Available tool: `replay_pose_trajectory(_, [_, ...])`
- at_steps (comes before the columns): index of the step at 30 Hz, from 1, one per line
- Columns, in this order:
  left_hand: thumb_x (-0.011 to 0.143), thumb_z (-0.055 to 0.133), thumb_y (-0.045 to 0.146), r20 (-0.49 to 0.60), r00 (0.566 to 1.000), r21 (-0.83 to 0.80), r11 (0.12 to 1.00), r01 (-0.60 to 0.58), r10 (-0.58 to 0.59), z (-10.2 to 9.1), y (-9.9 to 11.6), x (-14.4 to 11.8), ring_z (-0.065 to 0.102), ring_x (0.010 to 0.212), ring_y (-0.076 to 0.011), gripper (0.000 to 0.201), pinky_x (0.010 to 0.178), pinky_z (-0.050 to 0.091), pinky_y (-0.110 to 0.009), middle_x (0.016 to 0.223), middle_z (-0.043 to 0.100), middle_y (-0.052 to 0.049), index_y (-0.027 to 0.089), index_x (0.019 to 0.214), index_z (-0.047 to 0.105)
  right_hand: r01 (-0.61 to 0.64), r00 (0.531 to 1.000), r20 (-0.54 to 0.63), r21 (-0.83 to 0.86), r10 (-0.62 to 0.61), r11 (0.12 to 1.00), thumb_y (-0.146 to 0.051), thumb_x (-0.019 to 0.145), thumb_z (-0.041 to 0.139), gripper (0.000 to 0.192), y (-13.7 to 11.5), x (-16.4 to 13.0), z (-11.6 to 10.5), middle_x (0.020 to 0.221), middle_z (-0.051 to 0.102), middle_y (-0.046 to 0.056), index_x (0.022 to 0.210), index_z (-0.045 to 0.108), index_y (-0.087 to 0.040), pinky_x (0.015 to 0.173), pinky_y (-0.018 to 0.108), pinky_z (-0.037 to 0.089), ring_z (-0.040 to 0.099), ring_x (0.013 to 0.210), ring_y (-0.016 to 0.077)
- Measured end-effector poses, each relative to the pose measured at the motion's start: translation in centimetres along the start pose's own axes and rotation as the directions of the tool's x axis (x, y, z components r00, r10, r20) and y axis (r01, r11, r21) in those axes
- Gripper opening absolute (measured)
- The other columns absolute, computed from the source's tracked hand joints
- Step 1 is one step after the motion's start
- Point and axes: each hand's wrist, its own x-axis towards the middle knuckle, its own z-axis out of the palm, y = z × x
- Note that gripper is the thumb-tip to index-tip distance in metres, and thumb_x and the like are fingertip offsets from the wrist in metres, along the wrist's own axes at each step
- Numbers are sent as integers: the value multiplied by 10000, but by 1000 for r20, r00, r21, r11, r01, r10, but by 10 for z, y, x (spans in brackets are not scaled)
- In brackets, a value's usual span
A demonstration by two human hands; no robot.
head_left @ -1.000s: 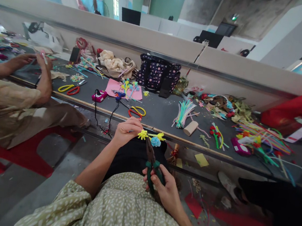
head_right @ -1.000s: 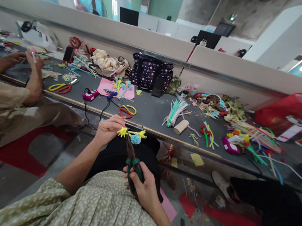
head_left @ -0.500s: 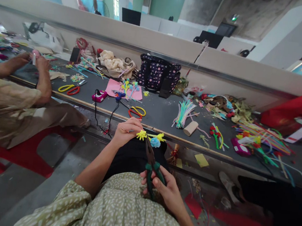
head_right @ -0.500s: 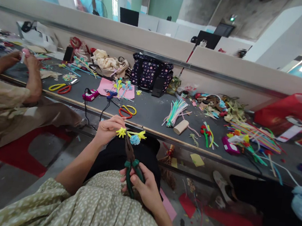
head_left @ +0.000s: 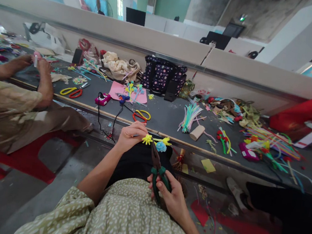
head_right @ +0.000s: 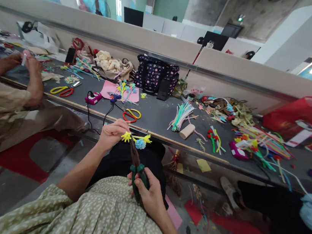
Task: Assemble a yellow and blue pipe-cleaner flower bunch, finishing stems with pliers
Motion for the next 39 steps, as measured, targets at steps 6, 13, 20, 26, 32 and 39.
replay_pose_trajectory(6, [756,735,221,1,1000,7,1000,13,-13,0,-3,-1,620,800,-195,27,924,468,-475,788,706,-53,221,779,748,-2,999,34,35,1,999,-375,863,651,204,1,0,-3,1039,699,105,921,598,-186,659,318,579,674,839,211])
replay_pose_trajectory(13, [737,739,203,-105,973,-29,979,204,-206,2,-12,-8,622,860,-192,66,848,480,-365,865,681,-69,194,801,750,-45,994,108,196,24,979,-314,877,651,165,-3,-2,-7,1133,675,150,935,578,-178,774,370,568,665,1000,249])
replay_pose_trajectory(20, [619,828,240,-227,801,-362,812,458,-554,20,-17,-11,590,727,-112,205,703,474,-236,822,654,-14,165,771,713,-36,991,135,214,7,976,-322,879,647,171,-4,0,-4,1145,669,150,935,584,-173,757,371,573,673,936,227])
replay_pose_trajectory(26, [609,838,234,-233,750,-486,743,461,-618,26,-17,-11,527,614,-66,217,621,444,-190,688,586,25,148,729,680,-52,993,113,234,26,971,-346,858,671,201,-5,0,-4,1131,674,147,922,585,-176,754,370,577,672,929,224])
replay_pose_trajectory(32, [617,813,172,-268,868,-301,892,337,-418,20,-11,-7,567,718,-101,143,644,452,-216,825,616,-17,165,732,730,-72,988,153,314,25,947,-314,857,673,179,-7,-1,-3,1087,682,143,918,588,-169,694,347,586,679,881,214])
replay_pose_trajectory(39, [674,752,134,-206,940,-142,959,247,-272,9,-13,-10,610,769,-153,108,673,471,-266,821,664,-49,199,761,758,-94,982,187,383,23,919,-311,842,688,203,-3,-1,-4,1027,687,132,926,583,-159,619,326,589,684,760,189])
